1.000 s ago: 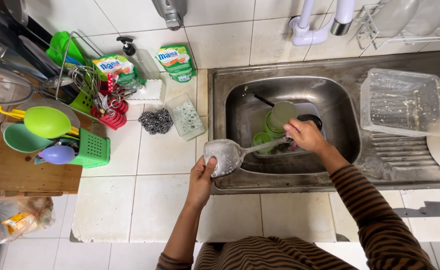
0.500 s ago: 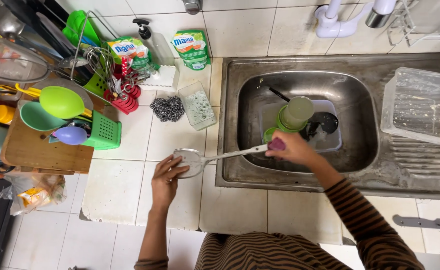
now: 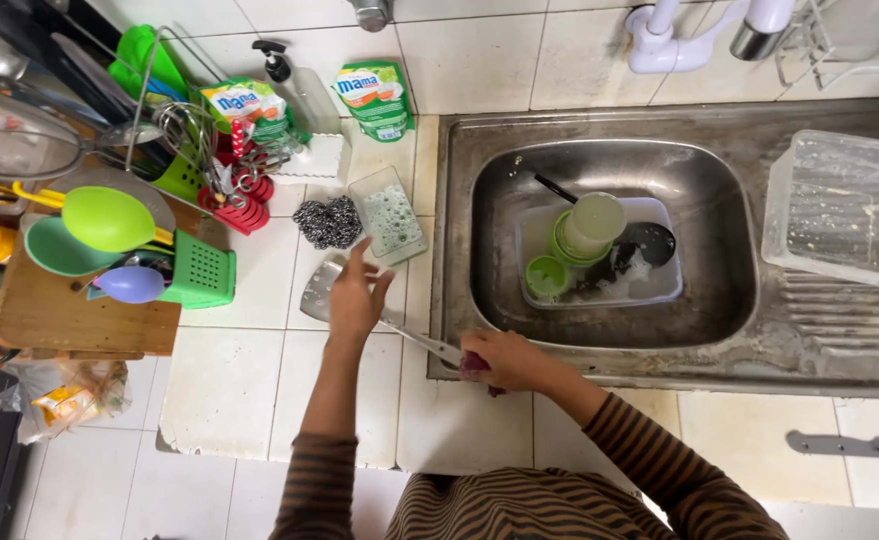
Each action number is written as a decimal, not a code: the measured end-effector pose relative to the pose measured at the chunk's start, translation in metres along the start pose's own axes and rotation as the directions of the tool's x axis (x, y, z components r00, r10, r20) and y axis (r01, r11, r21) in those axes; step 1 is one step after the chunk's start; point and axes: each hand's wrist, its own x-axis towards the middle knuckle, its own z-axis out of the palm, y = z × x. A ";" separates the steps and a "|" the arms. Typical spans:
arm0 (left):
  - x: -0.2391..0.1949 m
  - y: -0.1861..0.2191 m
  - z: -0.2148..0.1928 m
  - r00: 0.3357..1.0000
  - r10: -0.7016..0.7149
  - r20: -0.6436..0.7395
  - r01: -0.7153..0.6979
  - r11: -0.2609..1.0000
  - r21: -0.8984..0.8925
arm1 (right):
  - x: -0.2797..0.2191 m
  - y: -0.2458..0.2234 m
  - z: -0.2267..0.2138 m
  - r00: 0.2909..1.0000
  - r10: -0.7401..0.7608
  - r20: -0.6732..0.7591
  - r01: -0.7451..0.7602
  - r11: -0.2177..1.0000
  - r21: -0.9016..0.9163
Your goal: The person stirs a mixture in a pot on the stove using a spatula, then moves to the sink to wash dishes. They scrub a spatula, a plastic container, a green cup, and a ladle with a sponge and dish soap under running water.
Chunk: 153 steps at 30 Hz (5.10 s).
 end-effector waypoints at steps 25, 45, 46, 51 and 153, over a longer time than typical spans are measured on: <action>0.077 0.114 0.229 0.942 0.275 0.194 -0.235 0.950 -0.207 | -0.033 0.202 -0.089 0.259 0.794 -0.551 -0.371 0.608 0.702; 0.069 0.178 0.214 0.921 0.035 0.388 0.203 0.806 -0.556 | -0.059 0.136 -0.130 0.612 0.602 -0.513 -0.049 0.677 0.735; 0.068 0.173 0.218 0.922 0.035 0.385 0.202 0.806 -0.557 | -0.062 0.136 -0.130 0.613 0.600 -0.515 -0.047 0.678 0.733; 0.050 0.182 0.197 0.742 -0.078 0.666 0.567 0.603 -0.561 | -0.076 0.114 -0.140 0.728 0.582 -0.362 -0.166 0.662 0.731; -0.006 0.156 0.096 0.673 -0.432 0.601 0.166 -0.703 -0.692 | 0.029 -0.027 -0.095 0.882 -0.334 -0.332 0.364 0.931 0.029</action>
